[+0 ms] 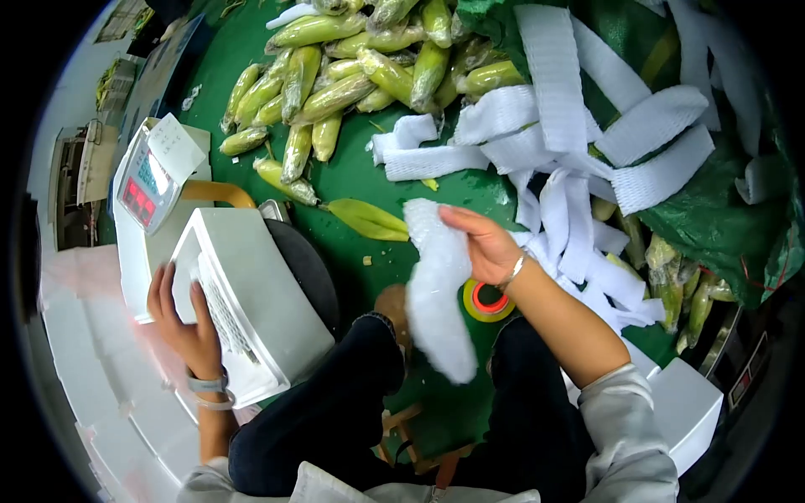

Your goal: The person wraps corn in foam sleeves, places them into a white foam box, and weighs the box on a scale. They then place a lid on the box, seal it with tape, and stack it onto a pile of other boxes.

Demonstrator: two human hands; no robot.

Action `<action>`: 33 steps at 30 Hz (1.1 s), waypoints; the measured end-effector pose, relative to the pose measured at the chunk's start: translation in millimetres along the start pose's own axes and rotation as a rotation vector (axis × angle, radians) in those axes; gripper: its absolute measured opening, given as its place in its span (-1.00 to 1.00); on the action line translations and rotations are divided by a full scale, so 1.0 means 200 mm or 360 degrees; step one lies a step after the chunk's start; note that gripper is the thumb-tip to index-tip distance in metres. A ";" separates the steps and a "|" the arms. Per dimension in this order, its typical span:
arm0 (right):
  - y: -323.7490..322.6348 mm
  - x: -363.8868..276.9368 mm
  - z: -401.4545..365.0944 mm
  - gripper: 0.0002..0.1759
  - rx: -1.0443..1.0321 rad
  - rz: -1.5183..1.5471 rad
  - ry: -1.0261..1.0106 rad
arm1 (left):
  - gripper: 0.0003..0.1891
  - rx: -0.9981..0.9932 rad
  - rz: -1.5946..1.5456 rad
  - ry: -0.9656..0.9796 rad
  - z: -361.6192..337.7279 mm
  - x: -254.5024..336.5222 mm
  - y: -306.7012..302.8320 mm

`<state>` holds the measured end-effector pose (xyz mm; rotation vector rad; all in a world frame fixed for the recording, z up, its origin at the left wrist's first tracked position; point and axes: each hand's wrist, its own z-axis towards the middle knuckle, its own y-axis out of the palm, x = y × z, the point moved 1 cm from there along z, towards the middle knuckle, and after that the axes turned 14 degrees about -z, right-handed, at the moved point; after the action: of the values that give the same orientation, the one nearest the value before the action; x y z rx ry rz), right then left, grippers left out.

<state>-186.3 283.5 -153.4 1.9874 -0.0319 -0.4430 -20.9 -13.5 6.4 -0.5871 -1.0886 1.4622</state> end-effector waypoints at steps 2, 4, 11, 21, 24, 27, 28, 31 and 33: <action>0.05 -0.02 0.09 -0.68 -0.0514 0.0256 0.0076 | -0.62 -0.0601 -0.1400 -0.0542 0.21 0.19 0.15; 0.09 -0.05 0.16 -0.68 -0.0466 -0.0014 -0.0113 | -0.54 -0.1383 -0.1818 -0.0389 0.24 0.32 0.58; -0.34 -0.32 0.38 -0.52 0.0247 -0.1014 -0.1013 | -0.36 -0.0399 -0.2011 -0.0784 0.40 0.71 1.23; -0.23 -0.91 1.00 -0.62 0.0438 -0.1258 -0.0372 | -0.72 0.0010 -0.3627 -0.1610 0.86 0.22 1.96; -0.34 -0.95 1.23 -0.60 0.1277 -0.2808 -0.0606 | -0.72 0.0403 -0.2387 -0.1595 0.84 0.15 2.17; -0.35 -0.97 1.33 -0.55 0.1727 -0.3489 -0.0847 | -0.69 0.0179 -0.1485 -0.1323 0.85 0.26 2.05; -0.37 -0.97 1.35 -0.56 0.1716 -0.3424 -0.0997 | -0.65 0.0113 -0.1513 -0.1314 0.85 0.29 2.04; -0.51 -0.90 1.36 -0.56 0.1586 -0.3174 -0.0761 | -0.61 -0.0004 -0.1684 -0.1480 0.83 0.34 2.03; -0.38 -0.86 1.26 -0.60 0.1605 -0.3209 -0.0725 | -0.60 0.0063 -0.1960 -0.1189 0.81 0.31 1.99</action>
<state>-439.9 135.5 -265.0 2.0154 1.8755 -2.4502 -365.1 35.9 -254.3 0.6820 -1.5484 0.5471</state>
